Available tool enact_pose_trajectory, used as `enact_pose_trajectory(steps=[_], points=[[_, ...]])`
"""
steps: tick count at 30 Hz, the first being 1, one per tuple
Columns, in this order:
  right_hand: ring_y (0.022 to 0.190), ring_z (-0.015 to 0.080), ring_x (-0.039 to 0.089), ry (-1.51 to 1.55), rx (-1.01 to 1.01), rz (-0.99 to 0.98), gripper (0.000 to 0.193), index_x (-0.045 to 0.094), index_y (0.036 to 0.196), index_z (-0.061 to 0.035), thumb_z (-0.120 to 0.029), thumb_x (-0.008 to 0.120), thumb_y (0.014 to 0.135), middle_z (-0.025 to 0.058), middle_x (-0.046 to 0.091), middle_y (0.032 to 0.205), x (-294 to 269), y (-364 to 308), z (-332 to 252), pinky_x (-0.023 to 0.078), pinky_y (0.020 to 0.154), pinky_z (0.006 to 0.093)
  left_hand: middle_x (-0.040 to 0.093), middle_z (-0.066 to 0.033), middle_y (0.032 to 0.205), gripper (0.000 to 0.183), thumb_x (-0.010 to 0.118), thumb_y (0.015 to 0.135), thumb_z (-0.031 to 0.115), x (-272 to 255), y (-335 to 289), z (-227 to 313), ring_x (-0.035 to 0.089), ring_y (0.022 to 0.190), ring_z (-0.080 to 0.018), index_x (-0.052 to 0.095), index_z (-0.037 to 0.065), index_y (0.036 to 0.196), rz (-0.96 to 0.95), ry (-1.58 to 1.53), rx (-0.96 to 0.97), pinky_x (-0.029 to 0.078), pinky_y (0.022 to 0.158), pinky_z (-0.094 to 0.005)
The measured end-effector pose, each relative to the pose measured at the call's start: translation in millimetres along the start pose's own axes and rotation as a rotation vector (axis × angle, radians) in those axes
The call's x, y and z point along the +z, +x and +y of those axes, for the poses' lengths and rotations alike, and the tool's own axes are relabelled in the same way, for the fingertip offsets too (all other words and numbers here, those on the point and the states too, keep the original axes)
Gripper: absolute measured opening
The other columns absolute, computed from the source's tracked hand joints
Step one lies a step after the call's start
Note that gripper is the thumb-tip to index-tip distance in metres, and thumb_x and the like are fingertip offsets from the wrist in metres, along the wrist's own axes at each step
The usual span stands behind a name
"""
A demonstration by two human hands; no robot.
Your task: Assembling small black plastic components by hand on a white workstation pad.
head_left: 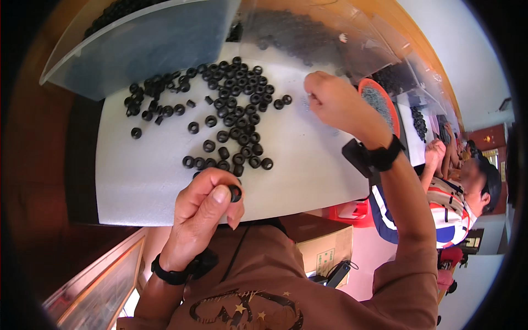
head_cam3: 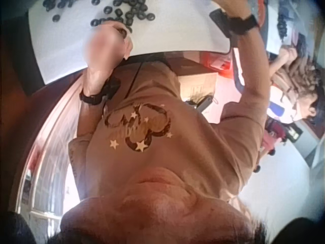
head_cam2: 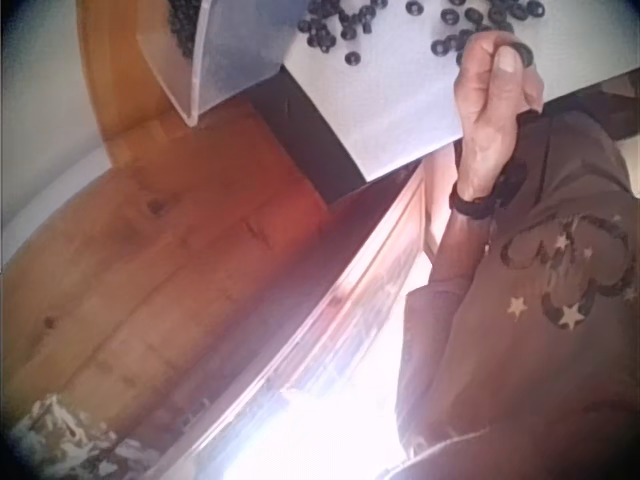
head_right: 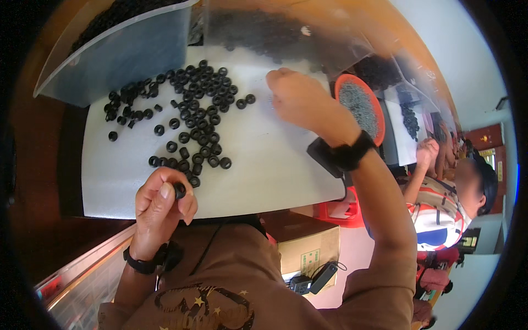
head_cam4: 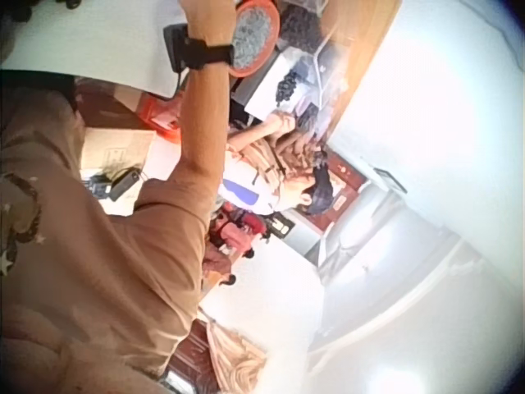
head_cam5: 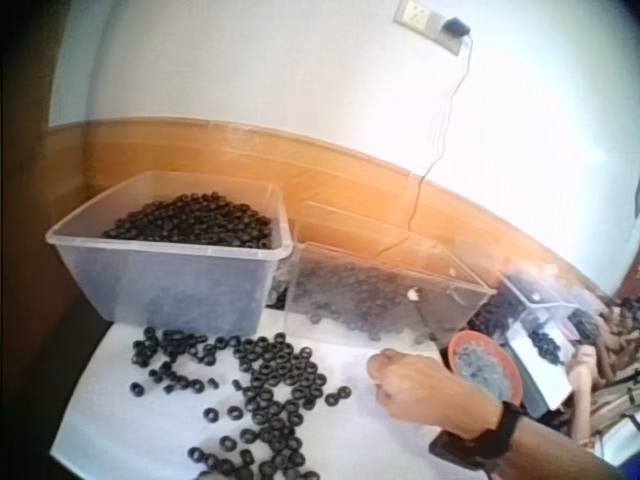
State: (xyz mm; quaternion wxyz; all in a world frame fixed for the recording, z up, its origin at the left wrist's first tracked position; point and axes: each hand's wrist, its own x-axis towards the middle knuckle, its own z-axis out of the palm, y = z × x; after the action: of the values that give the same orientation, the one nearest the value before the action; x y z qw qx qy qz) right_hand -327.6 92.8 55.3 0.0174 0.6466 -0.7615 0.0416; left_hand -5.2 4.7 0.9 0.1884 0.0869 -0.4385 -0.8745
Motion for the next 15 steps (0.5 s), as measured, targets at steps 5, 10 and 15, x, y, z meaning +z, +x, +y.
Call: enact_pose_trajectory(steps=[5,10,15], points=[[0.069,0.011,0.058,0.51,0.218,-0.088,0.009,0.059,0.096,-0.001,0.001,0.064,0.089,0.0037,0.062,0.089,-54,-8,-75,0.046,0.063,0.0274,0.054,-0.003,0.081,0.033,0.049,0.109,0.033,-5,1,-1,0.051,0.071,-0.0114,0.054,0.0,0.111,-0.001,-0.08,-0.008,0.045,0.067,-0.0265],[0.078,0.0027,0.055,1.119,0.072,-0.204,0.012,0.06,0.103,-0.0006,0.003,0.064,0.092,-0.0013,0.061,0.089,-50,-15,-143,0.044,0.067,0.0198,0.054,-0.0036,0.082,0.034,0.048,0.109,0.033,-7,0,-4,0.052,0.072,-0.0124,0.054,0.0,0.114,0.018,-0.088,0.011,0.045,0.067,-0.0269],[0.074,0.0043,0.061,1.477,0.185,-0.309,0.01,0.059,0.102,-0.0003,0.006,0.06,0.095,-0.0004,0.063,0.081,-26,-12,-158,0.046,0.064,0.0208,0.054,-0.0034,0.083,0.033,0.048,0.109,0.034,-6,1,-2,0.052,0.073,-0.0132,0.054,0.002,0.118,0.037,-0.15,-0.019,0.045,0.067,-0.0276]])
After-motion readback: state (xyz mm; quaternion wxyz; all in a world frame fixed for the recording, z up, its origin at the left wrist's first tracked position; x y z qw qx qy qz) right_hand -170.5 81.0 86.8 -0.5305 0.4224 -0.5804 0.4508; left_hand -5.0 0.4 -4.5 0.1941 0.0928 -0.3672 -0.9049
